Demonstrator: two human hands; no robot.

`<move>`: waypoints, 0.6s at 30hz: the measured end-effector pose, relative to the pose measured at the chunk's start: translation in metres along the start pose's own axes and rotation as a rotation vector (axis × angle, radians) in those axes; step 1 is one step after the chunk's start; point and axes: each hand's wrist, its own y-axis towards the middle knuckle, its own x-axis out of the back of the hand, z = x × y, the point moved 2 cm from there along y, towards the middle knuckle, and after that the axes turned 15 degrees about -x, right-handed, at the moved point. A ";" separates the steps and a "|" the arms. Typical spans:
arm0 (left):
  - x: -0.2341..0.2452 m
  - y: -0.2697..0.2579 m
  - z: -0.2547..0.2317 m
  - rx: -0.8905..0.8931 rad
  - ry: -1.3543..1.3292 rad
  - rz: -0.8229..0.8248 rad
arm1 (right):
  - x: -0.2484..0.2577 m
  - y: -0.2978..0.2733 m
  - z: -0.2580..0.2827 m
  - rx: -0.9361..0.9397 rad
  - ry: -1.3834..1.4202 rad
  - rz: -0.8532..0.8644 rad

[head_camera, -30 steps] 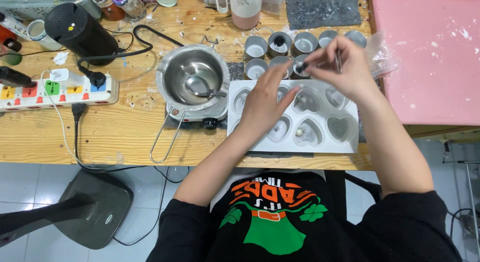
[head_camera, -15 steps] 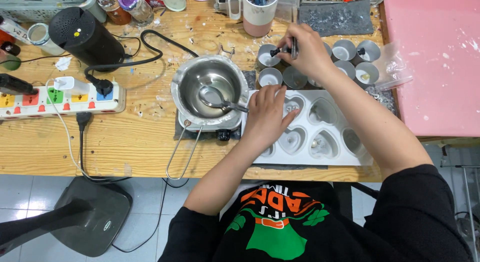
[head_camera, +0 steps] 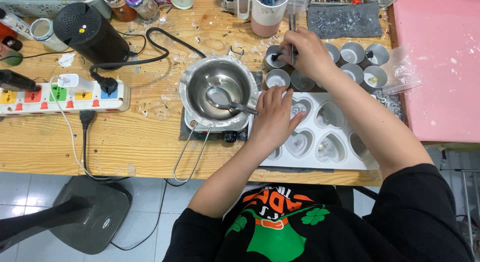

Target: The recorder is preparing heart-shaped candle molds by placing small decorative items inside and adjusting wicks in metal containers.

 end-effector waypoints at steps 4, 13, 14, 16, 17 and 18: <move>-0.003 0.000 0.001 0.012 -0.020 0.000 | 0.021 -0.012 0.009 -0.056 0.021 -0.025; -0.006 0.000 -0.001 0.025 -0.002 0.008 | 0.053 -0.022 0.013 -0.029 0.085 -0.136; -0.006 0.000 -0.001 0.025 0.001 0.012 | 0.051 -0.020 0.010 -0.020 0.071 -0.139; -0.004 0.000 -0.001 0.026 0.005 0.017 | 0.048 -0.015 0.010 -0.010 0.058 -0.141; -0.004 0.000 -0.001 0.025 0.003 0.024 | 0.047 -0.013 0.010 -0.154 0.236 -0.047; -0.004 0.000 -0.001 0.024 0.001 0.031 | 0.046 -0.011 0.011 -0.297 0.413 0.052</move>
